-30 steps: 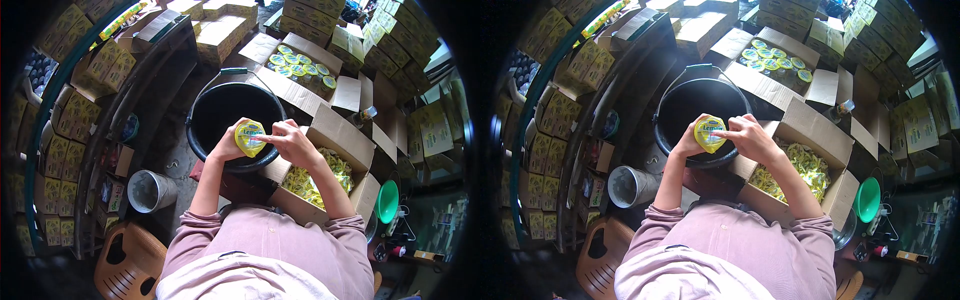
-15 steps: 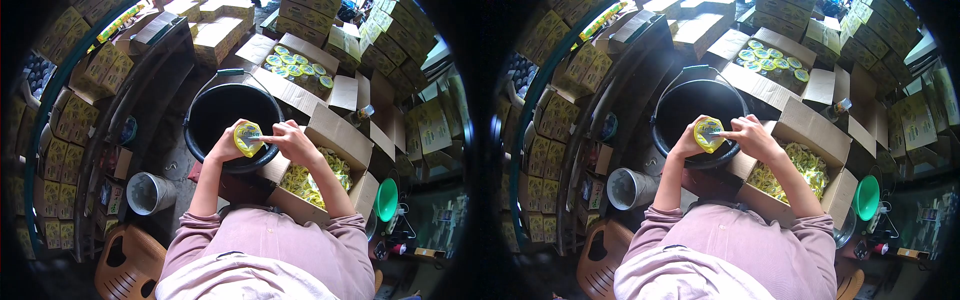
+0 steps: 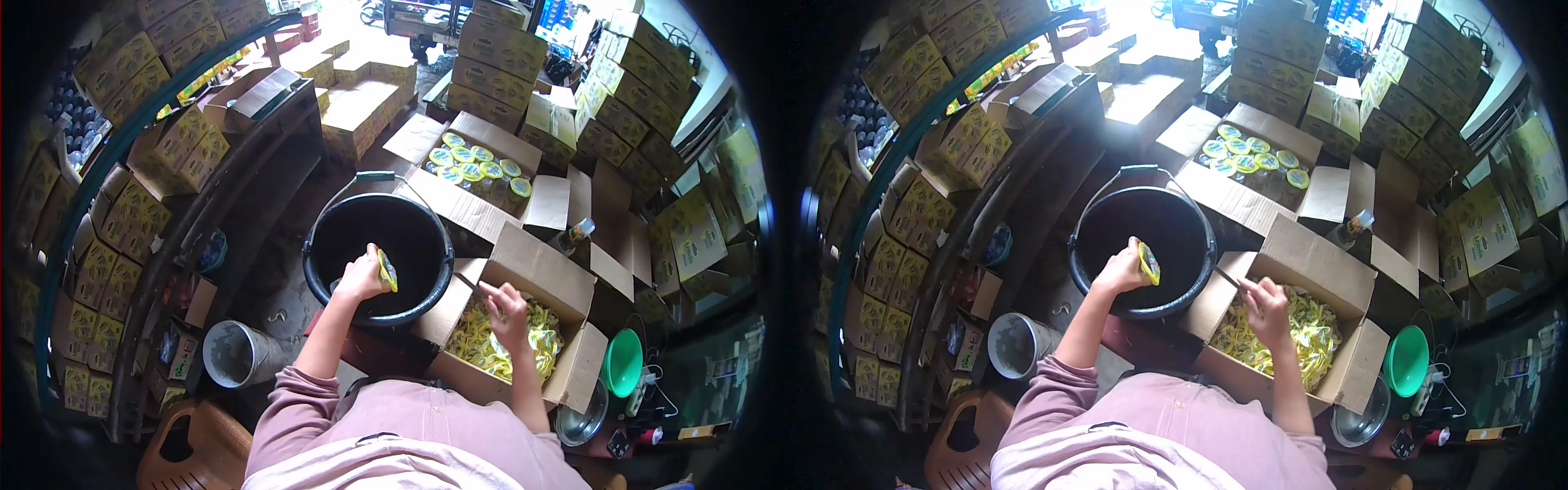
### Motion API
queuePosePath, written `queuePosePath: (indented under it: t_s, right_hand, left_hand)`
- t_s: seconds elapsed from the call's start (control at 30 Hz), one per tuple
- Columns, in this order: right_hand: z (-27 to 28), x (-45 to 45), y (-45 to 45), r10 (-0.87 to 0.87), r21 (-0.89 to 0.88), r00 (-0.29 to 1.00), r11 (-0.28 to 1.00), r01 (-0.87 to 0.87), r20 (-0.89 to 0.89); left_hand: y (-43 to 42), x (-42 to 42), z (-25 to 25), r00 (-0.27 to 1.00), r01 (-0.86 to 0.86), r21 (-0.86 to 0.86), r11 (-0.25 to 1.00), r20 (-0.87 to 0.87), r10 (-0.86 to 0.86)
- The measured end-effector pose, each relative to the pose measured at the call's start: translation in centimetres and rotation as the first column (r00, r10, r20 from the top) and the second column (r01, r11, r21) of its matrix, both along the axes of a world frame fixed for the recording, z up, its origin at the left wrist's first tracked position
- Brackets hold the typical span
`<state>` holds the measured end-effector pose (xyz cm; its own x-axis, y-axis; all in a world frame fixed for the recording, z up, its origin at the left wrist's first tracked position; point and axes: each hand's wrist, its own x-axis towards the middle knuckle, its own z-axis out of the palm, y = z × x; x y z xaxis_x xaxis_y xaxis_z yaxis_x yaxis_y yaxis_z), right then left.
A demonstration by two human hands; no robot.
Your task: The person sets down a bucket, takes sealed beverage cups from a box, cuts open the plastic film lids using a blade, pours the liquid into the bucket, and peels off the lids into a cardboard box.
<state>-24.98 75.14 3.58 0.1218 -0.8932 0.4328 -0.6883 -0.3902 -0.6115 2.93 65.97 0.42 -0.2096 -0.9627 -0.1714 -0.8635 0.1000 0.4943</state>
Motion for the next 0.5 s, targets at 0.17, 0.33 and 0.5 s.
queuePosePath:
  t_s: [0.17,0.33,0.5]
  right_hand:
    - [-2.1,0.4,3.0,-0.130,0.066,0.955,0.991,0.116,0.266]
    - [-2.3,0.6,4.5,-0.187,0.090,0.933,0.982,0.167,0.308]
    - [-3.1,0.6,5.0,-0.218,0.092,0.922,0.976,0.199,0.320]
  left_hand:
    - [-1.7,-0.5,-2.4,0.869,0.148,0.023,0.989,0.475,-0.141]
    - [-2.7,-2.3,-3.4,0.695,0.140,0.233,0.962,0.669,-0.263]
    - [-3.3,-3.3,-4.4,0.452,0.129,0.341,0.931,0.815,-0.362]
